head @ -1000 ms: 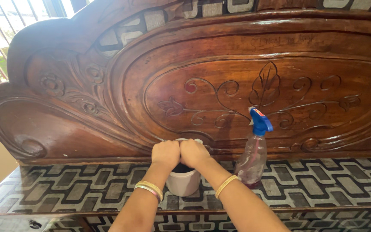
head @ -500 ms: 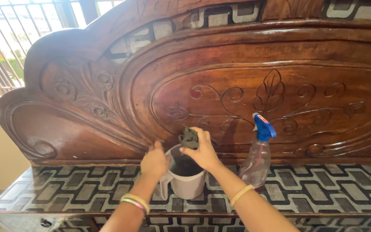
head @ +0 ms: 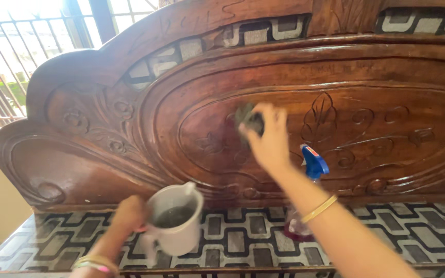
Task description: The person sprays a liquid from a blue spray bottle onto a wooden headboard and wipes it with a green cloth. The person repeatedly sprays and wipes the surface, occasionally dipping the cloth into a white pitcher of water.
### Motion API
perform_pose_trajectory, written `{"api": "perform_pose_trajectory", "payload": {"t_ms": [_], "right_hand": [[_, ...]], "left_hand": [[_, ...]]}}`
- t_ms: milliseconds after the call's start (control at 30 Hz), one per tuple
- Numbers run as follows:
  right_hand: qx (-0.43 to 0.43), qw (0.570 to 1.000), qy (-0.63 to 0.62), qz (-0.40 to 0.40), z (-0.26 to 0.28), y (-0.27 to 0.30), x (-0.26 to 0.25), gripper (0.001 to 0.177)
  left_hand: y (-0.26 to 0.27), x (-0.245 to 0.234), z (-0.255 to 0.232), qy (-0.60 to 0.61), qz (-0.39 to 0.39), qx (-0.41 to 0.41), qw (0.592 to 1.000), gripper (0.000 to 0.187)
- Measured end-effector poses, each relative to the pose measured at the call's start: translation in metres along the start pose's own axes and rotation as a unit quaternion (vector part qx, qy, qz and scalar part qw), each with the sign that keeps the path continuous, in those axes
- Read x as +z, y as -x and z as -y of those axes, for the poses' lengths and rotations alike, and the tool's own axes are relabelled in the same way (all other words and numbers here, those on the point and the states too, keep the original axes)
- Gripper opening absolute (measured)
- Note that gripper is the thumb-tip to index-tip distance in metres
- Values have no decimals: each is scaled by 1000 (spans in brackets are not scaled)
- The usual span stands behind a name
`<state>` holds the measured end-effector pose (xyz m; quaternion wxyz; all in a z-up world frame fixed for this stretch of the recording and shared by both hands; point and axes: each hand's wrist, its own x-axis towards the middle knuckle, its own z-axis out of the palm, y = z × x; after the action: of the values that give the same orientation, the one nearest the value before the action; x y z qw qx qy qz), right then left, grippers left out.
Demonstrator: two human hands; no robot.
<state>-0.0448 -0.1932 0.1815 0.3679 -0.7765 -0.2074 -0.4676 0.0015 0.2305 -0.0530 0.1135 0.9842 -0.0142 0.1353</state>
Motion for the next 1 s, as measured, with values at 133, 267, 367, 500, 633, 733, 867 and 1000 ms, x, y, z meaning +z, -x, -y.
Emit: {"api": "perform_pose_trajectory", "payload": {"t_ms": [133, 267, 367, 500, 633, 733, 867, 1000], "right_hand": [[10, 996, 67, -64, -2, -68, -47, 38], [-100, 939, 305, -126, -31, -90, -44, 30], [-192, 904, 380, -52, -47, -62, -7, 39], [-278, 864, 418, 37, -38, -31, 47, 56], [-322, 854, 400, 81, -39, -63, 33, 56], [-367, 816, 437, 93, -51, -86, -1, 58], [-315, 865, 382, 82, -77, -87, -51, 56], [-185, 946, 263, 42, -100, -71, -101, 65]], "left_hand": [[21, -44, 48, 133, 85, -149, 976, 29], [32, -74, 38, 35, 68, -179, 981, 21], [29, -94, -18, -142, -44, -101, 984, 28], [23, -109, -157, 2, -202, 102, 974, 40], [33, -120, -297, 153, -174, 174, 957, 54], [29, -139, -350, 205, -254, 252, 911, 60], [20, -144, -384, 254, -263, 276, 889, 71], [45, -97, -417, 382, -171, 218, 882, 102]]}}
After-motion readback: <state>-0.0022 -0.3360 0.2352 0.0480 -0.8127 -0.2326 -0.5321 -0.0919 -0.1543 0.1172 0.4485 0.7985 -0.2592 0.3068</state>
